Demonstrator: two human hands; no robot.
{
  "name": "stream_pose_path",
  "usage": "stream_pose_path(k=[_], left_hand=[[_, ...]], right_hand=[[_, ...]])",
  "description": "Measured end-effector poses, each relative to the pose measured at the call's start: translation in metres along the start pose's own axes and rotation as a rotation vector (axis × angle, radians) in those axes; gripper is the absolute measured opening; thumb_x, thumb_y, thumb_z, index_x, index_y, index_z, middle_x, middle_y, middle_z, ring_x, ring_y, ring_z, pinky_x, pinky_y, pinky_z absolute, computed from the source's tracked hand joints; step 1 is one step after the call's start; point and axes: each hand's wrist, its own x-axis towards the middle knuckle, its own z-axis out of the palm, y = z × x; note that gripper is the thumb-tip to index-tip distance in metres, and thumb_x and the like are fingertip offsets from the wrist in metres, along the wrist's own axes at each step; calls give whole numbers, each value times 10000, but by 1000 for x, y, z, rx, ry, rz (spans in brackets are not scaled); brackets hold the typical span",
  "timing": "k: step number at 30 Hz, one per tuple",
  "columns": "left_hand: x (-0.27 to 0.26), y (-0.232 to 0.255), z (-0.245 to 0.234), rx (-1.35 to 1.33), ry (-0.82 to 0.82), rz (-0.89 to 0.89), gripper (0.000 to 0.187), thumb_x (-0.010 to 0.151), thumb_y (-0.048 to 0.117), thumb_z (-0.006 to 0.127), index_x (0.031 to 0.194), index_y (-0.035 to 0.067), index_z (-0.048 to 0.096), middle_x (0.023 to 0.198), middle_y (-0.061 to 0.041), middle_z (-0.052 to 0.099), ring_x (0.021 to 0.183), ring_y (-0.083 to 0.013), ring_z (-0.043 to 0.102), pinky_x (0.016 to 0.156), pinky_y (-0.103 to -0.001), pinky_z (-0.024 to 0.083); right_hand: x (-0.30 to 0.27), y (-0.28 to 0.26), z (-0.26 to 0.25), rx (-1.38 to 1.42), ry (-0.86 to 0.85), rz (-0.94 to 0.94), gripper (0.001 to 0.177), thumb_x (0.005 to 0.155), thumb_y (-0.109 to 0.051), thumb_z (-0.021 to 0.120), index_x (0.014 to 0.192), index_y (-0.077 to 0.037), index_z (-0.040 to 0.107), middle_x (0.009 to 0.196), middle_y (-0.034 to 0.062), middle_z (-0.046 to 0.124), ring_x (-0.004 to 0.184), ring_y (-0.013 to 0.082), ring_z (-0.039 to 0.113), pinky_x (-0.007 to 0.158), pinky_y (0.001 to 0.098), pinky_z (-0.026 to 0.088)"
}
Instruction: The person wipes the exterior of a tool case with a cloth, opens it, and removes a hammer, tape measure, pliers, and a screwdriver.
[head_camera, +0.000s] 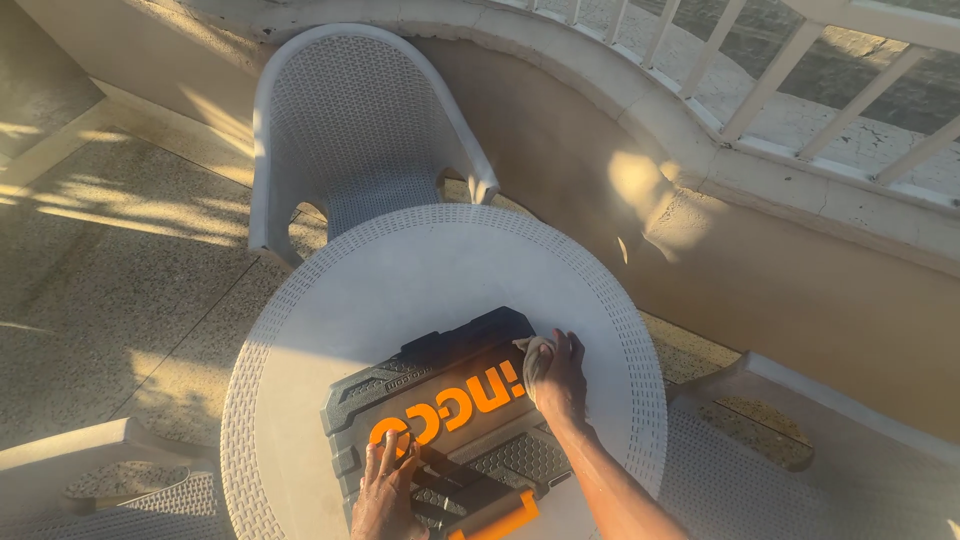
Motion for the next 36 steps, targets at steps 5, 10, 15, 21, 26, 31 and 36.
stream_pose_path(k=[5,10,15,21,26,31,36], left_hand=[[-19,43,-45,-177,143,-78,1286,423,477,935,1524,176,343,1602,-109,186,1542,-356,152,1195,-537,290],[-22,81,-100,-161,21,-265,1652,382,551,1051,1619,169,24,1694,-199,-113,1565,-465,-86,1169,-746,171],[-7,74,-100,-151,-60,-264,1635,402,546,1045,1634,193,31,1703,-206,-107,1565,-494,-75,1138,-780,213],[2,61,-82,-224,0,-263,1543,431,481,1046,1623,261,92,1710,-143,-72,1571,-455,-62,1145,-790,196],[-2,67,-91,-263,5,-289,1505,421,421,1058,1616,286,152,1716,-104,-30,1577,-416,-29,1167,-769,194],[-5,67,-97,-297,23,-309,1481,375,368,1061,1605,285,240,1718,-81,31,1584,-393,20,1164,-761,227],[1,64,-92,-318,36,-316,1485,359,363,1066,1599,284,252,1716,-69,33,1579,-389,29,1161,-768,216]], right_hand=[[13,-28,-22,234,-68,108,474,1005,-334,566,1369,-58,439,1525,262,312,1246,454,559,899,489,547],[-39,-5,-44,-67,-217,-146,498,928,-269,643,1387,-110,531,1449,151,512,1348,312,570,1048,372,523],[-50,7,-64,-14,-380,2,620,888,-169,626,1497,-153,515,1571,116,437,1325,303,535,1034,381,498],[13,8,5,48,-156,-284,436,987,-174,545,1396,-26,508,1396,190,539,1234,380,604,1006,415,523],[91,-14,46,63,-261,-171,351,1045,-300,442,1228,-38,588,1241,195,630,1027,413,687,882,472,563],[172,-38,96,-369,-857,-124,450,910,-412,555,1093,-33,714,1104,215,730,1057,409,693,962,519,542],[138,-106,120,-442,-918,-287,519,929,-451,472,1058,-23,734,1087,226,732,1062,407,702,977,519,530]])
